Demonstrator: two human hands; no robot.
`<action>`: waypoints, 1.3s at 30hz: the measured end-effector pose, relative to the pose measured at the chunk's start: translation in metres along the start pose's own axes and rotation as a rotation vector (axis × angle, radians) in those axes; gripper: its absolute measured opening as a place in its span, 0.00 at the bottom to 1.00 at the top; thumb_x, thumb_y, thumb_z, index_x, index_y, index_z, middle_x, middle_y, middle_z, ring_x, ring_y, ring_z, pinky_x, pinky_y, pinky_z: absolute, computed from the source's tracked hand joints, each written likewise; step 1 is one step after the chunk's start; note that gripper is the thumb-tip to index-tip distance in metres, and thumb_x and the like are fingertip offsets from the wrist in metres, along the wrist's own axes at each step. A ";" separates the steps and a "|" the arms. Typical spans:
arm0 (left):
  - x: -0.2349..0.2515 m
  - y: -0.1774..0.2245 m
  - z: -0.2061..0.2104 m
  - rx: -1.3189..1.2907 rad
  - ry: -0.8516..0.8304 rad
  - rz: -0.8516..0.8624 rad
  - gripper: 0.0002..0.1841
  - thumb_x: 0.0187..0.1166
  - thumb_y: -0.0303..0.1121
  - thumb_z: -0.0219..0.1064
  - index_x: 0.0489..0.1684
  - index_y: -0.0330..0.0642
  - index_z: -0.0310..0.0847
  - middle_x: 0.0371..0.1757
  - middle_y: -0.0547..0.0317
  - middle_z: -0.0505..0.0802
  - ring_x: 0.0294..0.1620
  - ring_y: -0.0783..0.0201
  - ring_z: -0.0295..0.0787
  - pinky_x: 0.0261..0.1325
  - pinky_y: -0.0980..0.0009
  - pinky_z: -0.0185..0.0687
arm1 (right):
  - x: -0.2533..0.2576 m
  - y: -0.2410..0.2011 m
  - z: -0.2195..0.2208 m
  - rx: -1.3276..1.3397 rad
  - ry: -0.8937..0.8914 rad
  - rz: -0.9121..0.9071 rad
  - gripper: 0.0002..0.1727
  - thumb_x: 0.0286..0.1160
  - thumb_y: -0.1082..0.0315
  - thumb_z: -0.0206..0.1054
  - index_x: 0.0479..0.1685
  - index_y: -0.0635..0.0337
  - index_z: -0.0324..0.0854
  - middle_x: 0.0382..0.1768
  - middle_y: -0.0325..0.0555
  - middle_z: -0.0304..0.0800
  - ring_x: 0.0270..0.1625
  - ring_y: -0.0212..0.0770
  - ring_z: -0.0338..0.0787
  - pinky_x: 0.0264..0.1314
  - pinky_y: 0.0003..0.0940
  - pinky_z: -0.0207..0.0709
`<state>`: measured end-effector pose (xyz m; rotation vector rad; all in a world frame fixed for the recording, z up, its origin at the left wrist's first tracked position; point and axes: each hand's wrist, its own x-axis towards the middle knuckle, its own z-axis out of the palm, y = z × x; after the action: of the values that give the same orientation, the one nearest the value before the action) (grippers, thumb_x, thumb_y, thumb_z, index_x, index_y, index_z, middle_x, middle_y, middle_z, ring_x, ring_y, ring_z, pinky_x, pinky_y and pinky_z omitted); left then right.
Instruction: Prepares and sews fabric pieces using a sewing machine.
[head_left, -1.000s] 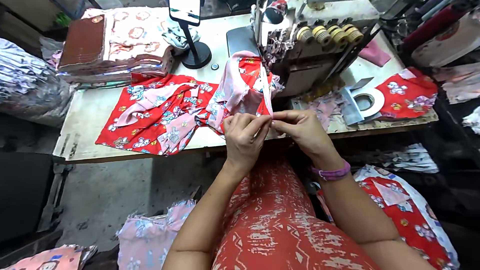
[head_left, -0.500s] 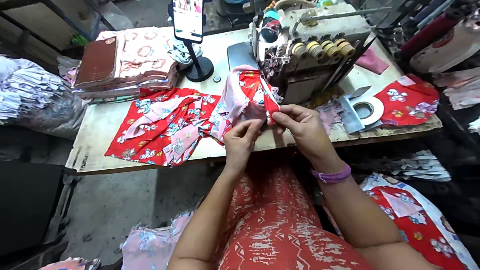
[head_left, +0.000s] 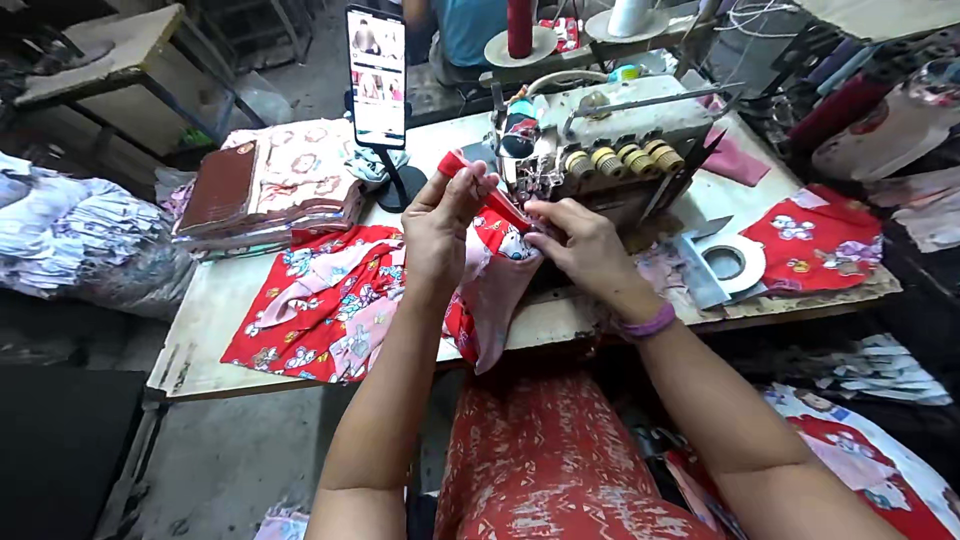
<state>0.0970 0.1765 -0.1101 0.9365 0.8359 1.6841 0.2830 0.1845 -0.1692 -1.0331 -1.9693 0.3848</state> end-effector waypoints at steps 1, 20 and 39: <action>0.000 -0.004 -0.001 0.049 0.002 0.052 0.09 0.86 0.21 0.58 0.49 0.38 0.86 0.40 0.61 0.98 0.42 0.67 0.97 0.56 0.70 0.92 | -0.002 0.007 0.002 0.002 0.010 0.023 0.13 0.78 0.69 0.70 0.56 0.65 0.89 0.45 0.56 0.92 0.43 0.50 0.92 0.47 0.46 0.86; -0.007 -0.029 -0.011 0.308 -0.029 0.156 0.36 0.75 0.17 0.70 0.85 0.38 0.58 0.47 0.72 0.95 0.44 0.74 0.95 0.57 0.73 0.92 | 0.009 0.003 0.013 0.178 0.073 -0.055 0.06 0.72 0.73 0.72 0.42 0.67 0.88 0.47 0.52 0.89 0.39 0.30 0.85 0.43 0.17 0.79; 0.001 -0.074 -0.044 0.790 -0.162 -0.074 0.13 0.93 0.32 0.48 0.61 0.39 0.76 0.47 0.69 0.91 0.48 0.74 0.90 0.57 0.72 0.88 | -0.433 0.116 -0.188 -0.637 0.131 1.175 0.27 0.91 0.60 0.54 0.82 0.68 0.70 0.79 0.72 0.71 0.82 0.74 0.68 0.83 0.70 0.57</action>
<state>0.0895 0.1926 -0.1943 1.5186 1.4411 1.1808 0.6209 -0.1052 -0.3656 -2.5158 -1.1650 0.2709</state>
